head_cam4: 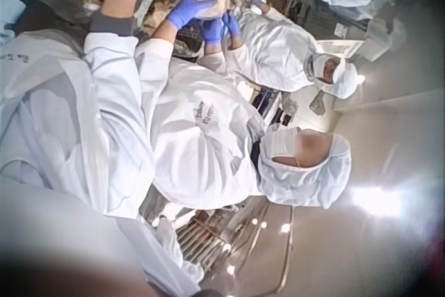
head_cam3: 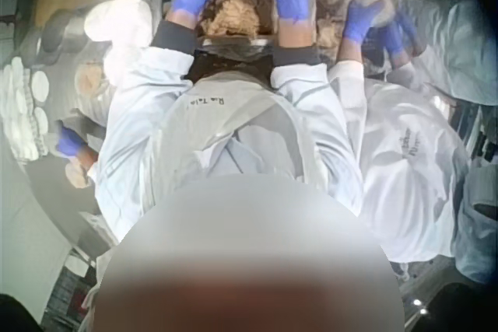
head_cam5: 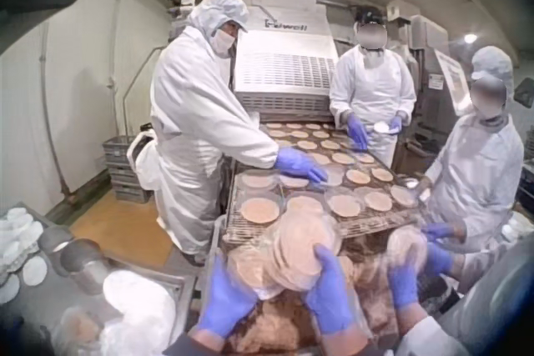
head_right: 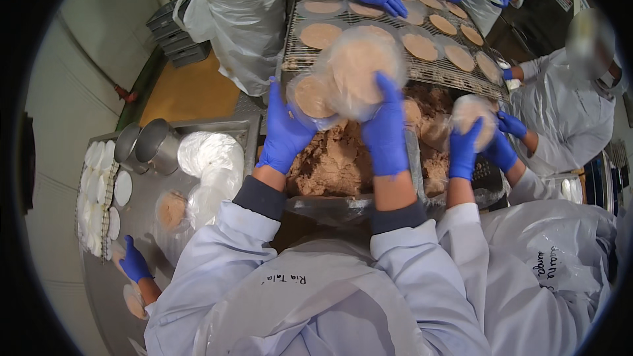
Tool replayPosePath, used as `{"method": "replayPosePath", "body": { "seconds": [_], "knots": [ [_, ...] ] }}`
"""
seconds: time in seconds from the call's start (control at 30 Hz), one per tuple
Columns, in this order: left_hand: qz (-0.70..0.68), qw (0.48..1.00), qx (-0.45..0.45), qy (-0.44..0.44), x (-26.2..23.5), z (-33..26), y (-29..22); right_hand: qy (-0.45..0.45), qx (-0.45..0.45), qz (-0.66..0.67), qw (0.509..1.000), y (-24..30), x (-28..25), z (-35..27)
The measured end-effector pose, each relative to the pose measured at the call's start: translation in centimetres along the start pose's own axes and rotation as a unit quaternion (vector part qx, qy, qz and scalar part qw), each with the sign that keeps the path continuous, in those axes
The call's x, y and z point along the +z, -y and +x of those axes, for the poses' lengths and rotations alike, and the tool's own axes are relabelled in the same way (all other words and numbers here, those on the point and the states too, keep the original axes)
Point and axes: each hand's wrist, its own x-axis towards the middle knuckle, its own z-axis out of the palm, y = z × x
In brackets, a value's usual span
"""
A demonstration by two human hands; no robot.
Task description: The person scoops a brown paste from a large container and places it onto white circular discs. They then sandwich the paste between two discs and place the assembled units onto a wire rack. The process is repeated continuously.
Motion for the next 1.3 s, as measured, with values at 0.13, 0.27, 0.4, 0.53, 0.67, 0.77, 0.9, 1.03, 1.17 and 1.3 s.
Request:
{"method": "replayPosePath", "body": {
  "seconds": [0.13, 0.27, 0.4, 0.53, 0.67, 0.77, 0.9, 1.03, 1.17, 1.3],
  "knots": [
    [0.044, 0.998, 0.033, -0.028, 0.2, -3.7, -1.1, 0.074, 0.021, -0.216, 0.973, -6.0, 1.4, -1.7],
    [0.145, 0.978, 0.088, -0.120, -1.0, -11.1, -3.6, 0.089, 0.135, -0.082, 0.983, -6.2, 3.8, -2.0],
    [0.248, 0.897, 0.250, -0.267, -6.3, -22.5, -6.6, -0.089, 0.144, 0.123, 0.978, -5.1, 2.7, 1.5],
    [0.232, 0.720, 0.457, -0.468, -7.1, -31.2, -8.8, -0.110, 0.136, 0.253, 0.952, -4.7, 0.7, 5.6],
    [0.574, 0.557, 0.336, -0.498, -7.6, -29.8, -7.2, -0.113, 0.071, 0.169, 0.977, -6.2, 1.3, 7.4],
    [0.277, 0.814, 0.382, -0.340, -14.4, -24.7, -10.3, -0.112, 0.032, 0.108, 0.987, -7.4, 1.8, 8.3],
    [0.679, 0.345, 0.355, -0.542, -19.1, -24.4, -15.1, -0.182, -0.054, 0.021, 0.981, -8.5, 0.4, 8.2],
    [0.731, 0.039, -0.241, -0.637, -14.9, -28.5, -18.3, -0.282, -0.137, -0.049, 0.948, -8.7, -1.6, 7.0],
    [0.676, -0.177, -0.288, -0.655, -16.4, -35.0, -22.9, -0.324, -0.191, -0.073, 0.924, -7.4, -2.6, 5.7],
    [0.705, 0.344, 0.175, -0.595, -11.5, -22.7, -20.4, -0.278, -0.232, -0.038, 0.931, -6.6, -1.6, 3.9]
  ]
}}
